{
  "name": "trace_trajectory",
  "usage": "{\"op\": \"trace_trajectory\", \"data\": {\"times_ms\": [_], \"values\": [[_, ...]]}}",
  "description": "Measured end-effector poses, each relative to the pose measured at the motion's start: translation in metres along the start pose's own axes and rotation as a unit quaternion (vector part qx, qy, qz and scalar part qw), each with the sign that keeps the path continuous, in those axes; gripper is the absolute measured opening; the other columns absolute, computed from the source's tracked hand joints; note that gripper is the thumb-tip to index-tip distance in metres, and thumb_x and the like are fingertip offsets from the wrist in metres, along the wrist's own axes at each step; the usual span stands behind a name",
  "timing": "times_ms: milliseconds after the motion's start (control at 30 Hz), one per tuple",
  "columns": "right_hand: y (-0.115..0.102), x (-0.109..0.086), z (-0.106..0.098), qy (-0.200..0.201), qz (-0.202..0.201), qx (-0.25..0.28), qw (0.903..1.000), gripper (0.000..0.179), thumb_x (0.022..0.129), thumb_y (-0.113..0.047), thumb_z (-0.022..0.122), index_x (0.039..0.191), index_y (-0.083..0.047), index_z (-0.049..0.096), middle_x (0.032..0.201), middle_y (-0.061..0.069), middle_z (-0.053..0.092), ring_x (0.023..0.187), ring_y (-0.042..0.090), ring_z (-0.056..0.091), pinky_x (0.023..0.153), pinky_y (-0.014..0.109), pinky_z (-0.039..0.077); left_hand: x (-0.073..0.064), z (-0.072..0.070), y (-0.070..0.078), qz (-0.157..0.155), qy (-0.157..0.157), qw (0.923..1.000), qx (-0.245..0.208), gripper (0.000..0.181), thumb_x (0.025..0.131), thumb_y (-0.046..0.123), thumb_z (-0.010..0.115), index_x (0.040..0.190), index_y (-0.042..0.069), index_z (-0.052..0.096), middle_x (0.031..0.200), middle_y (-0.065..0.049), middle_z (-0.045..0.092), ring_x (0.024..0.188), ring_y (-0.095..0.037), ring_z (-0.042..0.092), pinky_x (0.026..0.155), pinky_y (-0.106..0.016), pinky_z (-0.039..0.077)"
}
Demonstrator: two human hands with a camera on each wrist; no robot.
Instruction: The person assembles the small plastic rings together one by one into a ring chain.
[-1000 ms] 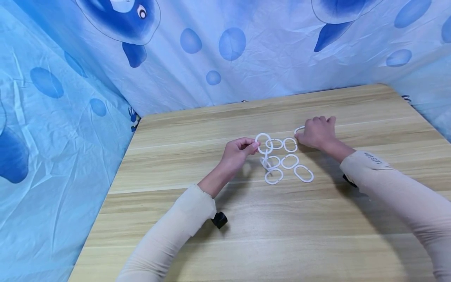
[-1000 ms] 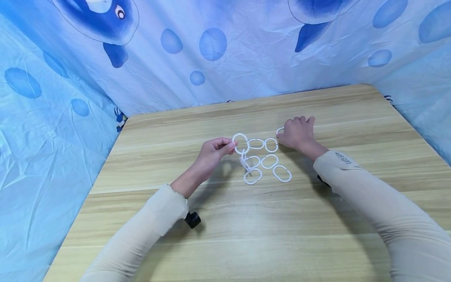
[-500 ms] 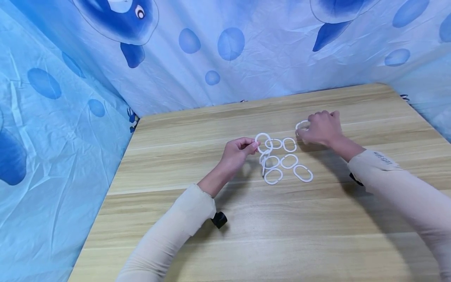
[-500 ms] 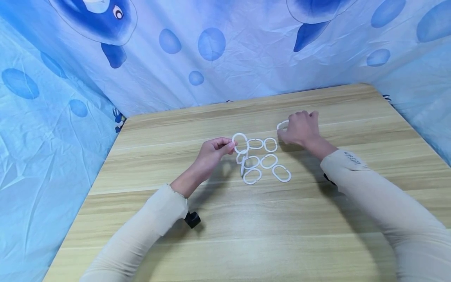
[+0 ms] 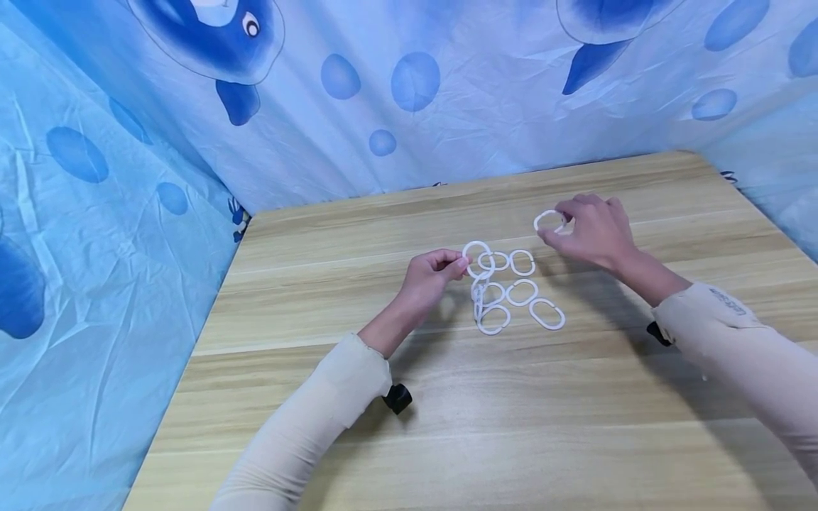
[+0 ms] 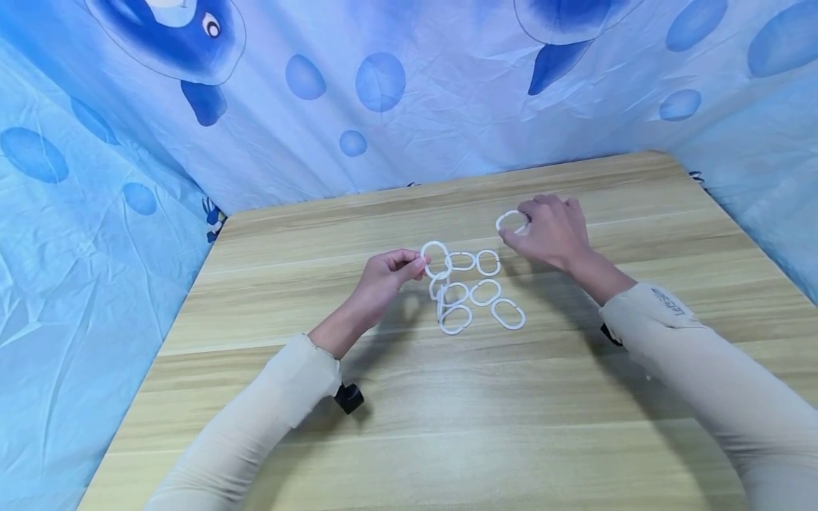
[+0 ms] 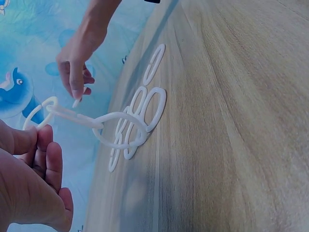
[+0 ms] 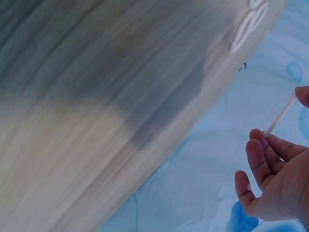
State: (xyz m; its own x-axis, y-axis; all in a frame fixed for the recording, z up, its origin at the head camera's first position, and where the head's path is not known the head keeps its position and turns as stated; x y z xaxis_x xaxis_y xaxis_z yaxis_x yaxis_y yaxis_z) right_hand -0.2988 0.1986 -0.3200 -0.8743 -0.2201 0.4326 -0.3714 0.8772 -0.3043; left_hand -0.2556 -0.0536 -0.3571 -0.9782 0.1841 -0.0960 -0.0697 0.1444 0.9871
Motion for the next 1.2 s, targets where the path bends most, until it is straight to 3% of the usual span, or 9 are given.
{"op": "trace_trajectory", "data": {"times_ms": [167, 433, 700, 1000, 1200], "values": [[-0.011, -0.005, -0.003, 0.021, -0.029, 0.013, 0.9993, 0.035, 0.077, -0.040, 0.069, 0.089, -0.008, 0.069, 0.075, 0.006, 0.060, 0.073, 0.024, 0.053, 0.065, 0.045, 0.034, -0.001, 0.000, 0.002, 0.010, -0.001, 0.9999, -0.006, 0.023, 0.094, 0.013, 0.063, 0.107, -0.006, 0.066, 0.092, -0.005, 0.067, 0.082, -0.014, 0.058, 0.098, -0.047, 0.045], [-0.030, -0.011, -0.007, 0.025, -0.048, 0.038, 0.9978, 0.037, 0.076, -0.038, 0.072, 0.095, -0.007, 0.070, 0.077, 0.006, 0.061, 0.071, 0.022, 0.053, 0.058, 0.039, 0.038, -0.002, 0.001, 0.005, 0.016, -0.002, 0.9998, -0.014, 0.025, 0.094, 0.011, 0.062, 0.109, -0.010, 0.064, 0.090, -0.004, 0.066, 0.084, -0.016, 0.058, 0.097, -0.046, 0.046], [-0.049, -0.016, -0.007, 0.030, -0.080, 0.068, 0.9940, 0.034, 0.075, -0.033, 0.075, 0.095, -0.006, 0.069, 0.078, 0.006, 0.061, 0.072, 0.024, 0.057, 0.060, 0.036, 0.041, -0.001, 0.000, 0.005, 0.015, -0.001, 0.9998, -0.013, 0.022, 0.094, 0.011, 0.062, 0.107, -0.007, 0.066, 0.089, -0.003, 0.065, 0.081, -0.011, 0.058, 0.088, -0.032, 0.050], [-0.064, -0.019, -0.010, 0.022, -0.101, 0.097, 0.9898, 0.033, 0.074, -0.030, 0.077, 0.096, -0.007, 0.070, 0.078, 0.002, 0.060, 0.073, 0.023, 0.057, 0.063, 0.035, 0.042, 0.000, 0.001, 0.005, 0.014, -0.004, 0.9998, -0.015, 0.024, 0.094, 0.011, 0.062, 0.108, -0.008, 0.066, 0.088, -0.002, 0.064, 0.080, -0.011, 0.056, 0.096, -0.044, 0.047], [-0.070, -0.021, -0.010, 0.006, -0.098, 0.109, 0.9891, 0.031, 0.074, -0.030, 0.077, 0.096, -0.009, 0.070, 0.078, 0.000, 0.061, 0.072, 0.019, 0.056, 0.062, 0.034, 0.041, 0.001, 0.002, 0.004, 0.013, -0.002, 0.9998, -0.013, 0.025, 0.094, 0.011, 0.062, 0.109, -0.009, 0.065, 0.090, -0.003, 0.065, 0.082, -0.012, 0.058, 0.088, -0.030, 0.051]]}}
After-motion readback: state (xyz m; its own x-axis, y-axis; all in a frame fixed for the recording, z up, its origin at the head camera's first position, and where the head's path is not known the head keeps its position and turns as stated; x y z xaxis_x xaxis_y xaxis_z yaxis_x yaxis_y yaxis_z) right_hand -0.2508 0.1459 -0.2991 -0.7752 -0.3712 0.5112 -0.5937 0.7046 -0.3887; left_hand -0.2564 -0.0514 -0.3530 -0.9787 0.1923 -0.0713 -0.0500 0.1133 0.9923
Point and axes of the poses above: each hand's wrist, its own x-axis towards the middle knuckle, its own z-axis out of the palm, y = z × x, the point moved 7 cm from there along x, towards the middle knuckle
